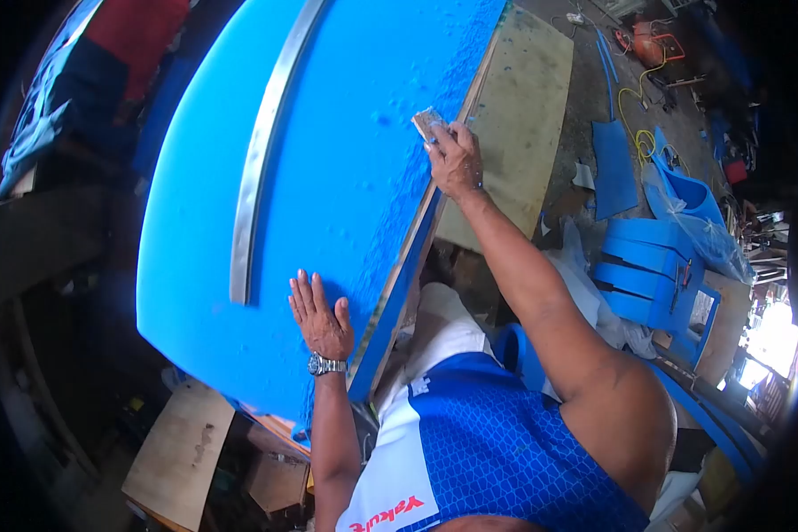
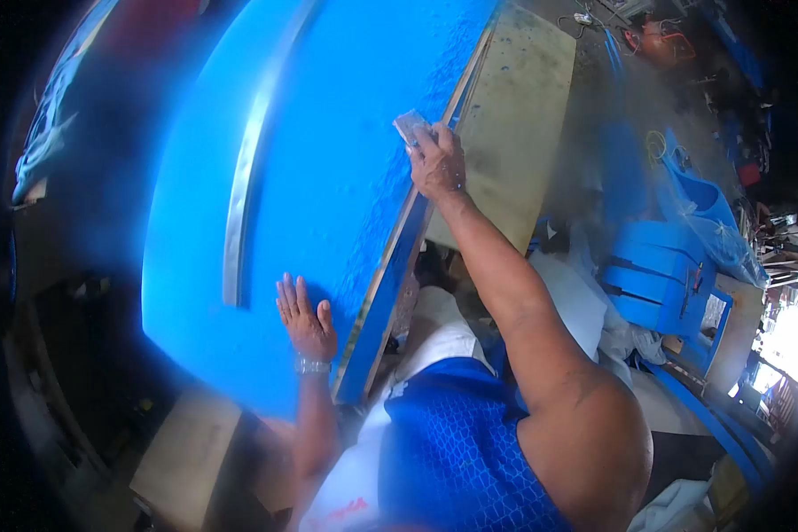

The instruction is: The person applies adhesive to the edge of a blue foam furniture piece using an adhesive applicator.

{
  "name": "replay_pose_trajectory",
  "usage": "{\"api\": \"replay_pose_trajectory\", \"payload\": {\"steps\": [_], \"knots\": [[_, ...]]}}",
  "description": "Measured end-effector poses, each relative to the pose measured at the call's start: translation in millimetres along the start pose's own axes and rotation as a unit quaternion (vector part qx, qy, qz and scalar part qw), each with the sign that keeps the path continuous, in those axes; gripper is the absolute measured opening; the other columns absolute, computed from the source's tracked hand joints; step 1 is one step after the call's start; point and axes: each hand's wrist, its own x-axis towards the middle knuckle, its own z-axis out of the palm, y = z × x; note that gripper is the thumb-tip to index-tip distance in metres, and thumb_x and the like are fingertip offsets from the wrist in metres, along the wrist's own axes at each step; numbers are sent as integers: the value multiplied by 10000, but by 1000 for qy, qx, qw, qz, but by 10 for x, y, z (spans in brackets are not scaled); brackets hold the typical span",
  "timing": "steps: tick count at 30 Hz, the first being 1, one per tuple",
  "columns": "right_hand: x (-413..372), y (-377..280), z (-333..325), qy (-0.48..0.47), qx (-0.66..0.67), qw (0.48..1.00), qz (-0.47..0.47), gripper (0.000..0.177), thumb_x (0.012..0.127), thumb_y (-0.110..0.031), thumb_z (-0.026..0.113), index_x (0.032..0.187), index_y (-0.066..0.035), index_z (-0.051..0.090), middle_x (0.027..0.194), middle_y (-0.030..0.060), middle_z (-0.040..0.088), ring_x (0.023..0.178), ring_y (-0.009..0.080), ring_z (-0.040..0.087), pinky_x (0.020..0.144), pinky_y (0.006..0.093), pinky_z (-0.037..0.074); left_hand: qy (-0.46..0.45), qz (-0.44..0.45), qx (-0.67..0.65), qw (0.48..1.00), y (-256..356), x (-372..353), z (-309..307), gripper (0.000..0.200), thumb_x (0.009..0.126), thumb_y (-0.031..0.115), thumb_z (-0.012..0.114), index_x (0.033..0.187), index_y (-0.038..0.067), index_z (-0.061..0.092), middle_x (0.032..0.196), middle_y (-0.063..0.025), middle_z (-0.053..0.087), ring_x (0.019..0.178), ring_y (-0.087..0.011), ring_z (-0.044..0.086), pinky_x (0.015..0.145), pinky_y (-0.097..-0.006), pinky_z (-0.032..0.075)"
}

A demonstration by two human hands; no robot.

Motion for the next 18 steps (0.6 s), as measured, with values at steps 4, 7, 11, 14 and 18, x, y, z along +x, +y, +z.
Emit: {"api": "replay_pose_trajectory", "payload": {"steps": [4, 7, 11, 14, 18], "knots": [[-886, -745, -113, -42, 15, 999, 1, 382, 827, -183, 720, 1187, -102, 620, 1152, 189, 554, 1083, 406, 538, 919, 505, 460, 13, -81, 60, 995, -635, -957, -214, 611, 1012, 390, 437, 1509, 44, 360, 1618, -183, 248, 1508, -383, 181, 1206, -542, 143], [-1545, -1282, -137, -34, 24, 999, -6, 399, 819, -178, 730, 1196, -99, 629, 1147, 191, 560, 1070, 398, 549, 910, 500, 459, 26, -134, 112, 984, -1154, -1596, -385, 641, 997, 390, 462, 1514, 29, 344, 1619, -189, 240, 1508, -390, 171, 1206, -541, 139], [-2362, -1861, -258, -54, 56, 996, -38, 422, 813, -193, 747, 1214, -101, 653, 1183, 194, 574, 1074, 388, 554, 915, 488, 456, 100, -184, 50, 977, -1597, -2243, -368, 719, 971, 401, 503, 1522, -11, 295, 1597, -264, 231, 1488, -418, 204, 1210, -514, 149], [-2943, -2208, -331, -114, 78, 980, -140, 419, 814, -196, 732, 1213, -97, 652, 1191, 174, 581, 1107, 386, 549, 934, 487, 440, 156, -286, -64, 943, -1696, -2510, -300, 733, 982, 382, 497, 1526, -37, 240, 1588, -283, 223, 1478, -438, 205, 1216, -464, 170], [-3328, -2471, -698, -260, 131, 926, -242, 440, 826, -216, 696, 1249, -113, 631, 1185, 180, 596, 1133, 386, 542, 969, 507, 409, 166, -447, -292, 829, -1261, -2462, -426, 646, 1025, 398, 453, 1492, -17, 289, 1428, -307, 464, 1315, -454, 463, 1085, -452, 377]]}}
